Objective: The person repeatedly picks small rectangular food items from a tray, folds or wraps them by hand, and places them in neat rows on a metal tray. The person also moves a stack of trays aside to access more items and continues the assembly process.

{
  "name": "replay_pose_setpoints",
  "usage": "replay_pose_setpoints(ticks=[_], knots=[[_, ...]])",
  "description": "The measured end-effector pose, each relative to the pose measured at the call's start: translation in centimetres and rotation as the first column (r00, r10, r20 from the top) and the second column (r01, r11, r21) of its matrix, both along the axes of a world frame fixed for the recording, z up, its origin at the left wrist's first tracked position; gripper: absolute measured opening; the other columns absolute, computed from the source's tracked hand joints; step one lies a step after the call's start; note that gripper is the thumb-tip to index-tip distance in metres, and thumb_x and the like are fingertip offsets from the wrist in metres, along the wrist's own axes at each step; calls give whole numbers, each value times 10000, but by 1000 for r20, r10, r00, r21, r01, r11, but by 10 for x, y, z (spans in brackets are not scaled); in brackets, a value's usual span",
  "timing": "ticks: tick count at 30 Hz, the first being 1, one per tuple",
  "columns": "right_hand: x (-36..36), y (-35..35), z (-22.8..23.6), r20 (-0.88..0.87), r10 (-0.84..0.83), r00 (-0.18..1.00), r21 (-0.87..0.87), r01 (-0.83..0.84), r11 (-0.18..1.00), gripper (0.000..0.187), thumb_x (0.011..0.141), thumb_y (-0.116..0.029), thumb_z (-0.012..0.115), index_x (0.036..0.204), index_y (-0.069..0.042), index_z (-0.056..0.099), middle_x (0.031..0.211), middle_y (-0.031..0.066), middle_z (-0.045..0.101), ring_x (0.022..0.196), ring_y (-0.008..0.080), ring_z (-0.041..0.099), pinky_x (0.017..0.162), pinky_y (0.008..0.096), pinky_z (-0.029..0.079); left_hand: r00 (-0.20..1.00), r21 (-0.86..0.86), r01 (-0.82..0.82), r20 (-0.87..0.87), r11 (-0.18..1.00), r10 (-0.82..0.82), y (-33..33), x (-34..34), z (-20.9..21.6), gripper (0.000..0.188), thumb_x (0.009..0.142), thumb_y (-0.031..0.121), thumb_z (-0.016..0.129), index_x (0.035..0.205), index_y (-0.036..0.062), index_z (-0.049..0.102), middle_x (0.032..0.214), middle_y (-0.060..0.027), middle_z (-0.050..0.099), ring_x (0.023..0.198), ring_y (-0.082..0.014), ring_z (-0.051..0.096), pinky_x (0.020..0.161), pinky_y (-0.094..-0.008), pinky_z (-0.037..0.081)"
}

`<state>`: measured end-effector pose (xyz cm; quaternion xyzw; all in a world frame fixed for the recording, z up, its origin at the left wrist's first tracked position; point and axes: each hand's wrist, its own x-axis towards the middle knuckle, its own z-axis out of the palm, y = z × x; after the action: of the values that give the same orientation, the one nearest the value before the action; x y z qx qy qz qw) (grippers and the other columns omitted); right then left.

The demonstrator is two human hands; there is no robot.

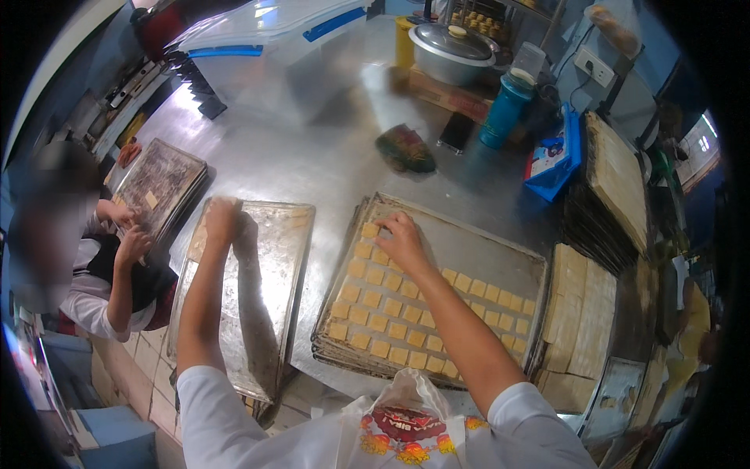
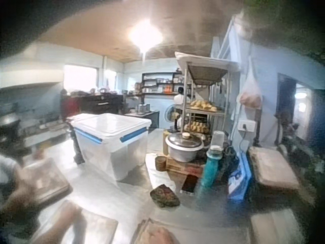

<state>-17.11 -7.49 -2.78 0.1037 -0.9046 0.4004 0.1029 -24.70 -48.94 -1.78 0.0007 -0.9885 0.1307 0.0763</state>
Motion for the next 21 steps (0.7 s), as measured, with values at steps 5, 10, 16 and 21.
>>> replay_pose_setpoints(ticks=[5,10,16,21], knots=[[3,25,7,205,-118,972,-423,196,885,319,735,-52,692,1052,-50,649,1036,45,597,879,136,591,775,251,498,998,90,-7,61,996,1,-9,-6,16,138,741,181,645,821,69,649,813,-171,621,785,-322,613,706,-410,500],[22,37,15,157,-136,978,-544,200,815,409,743,-19,675,1143,-48,595,1090,76,587,946,161,589,798,279,502,974,547,151,60,824,-218,46,9,38,161,677,133,698,767,6,658,698,-187,619,746,-296,630,667,-374,492],[52,-9,29,-24,55,998,-473,-60,879,495,770,-20,661,1245,-66,528,1099,57,582,976,115,557,812,244,481,847,983,-177,130,-44,-516,211,70,41,315,787,149,660,1027,-51,616,896,-119,644,766,-163,604,682,-296,493],[55,13,36,350,59,935,-569,162,806,497,796,-19,637,1275,-64,510,1121,21,579,1007,104,532,848,236,452,804,959,-247,123,-138,-581,264,80,54,257,809,122,654,995,-50,608,850,-79,625,754,-132,590,679,-263,478]])
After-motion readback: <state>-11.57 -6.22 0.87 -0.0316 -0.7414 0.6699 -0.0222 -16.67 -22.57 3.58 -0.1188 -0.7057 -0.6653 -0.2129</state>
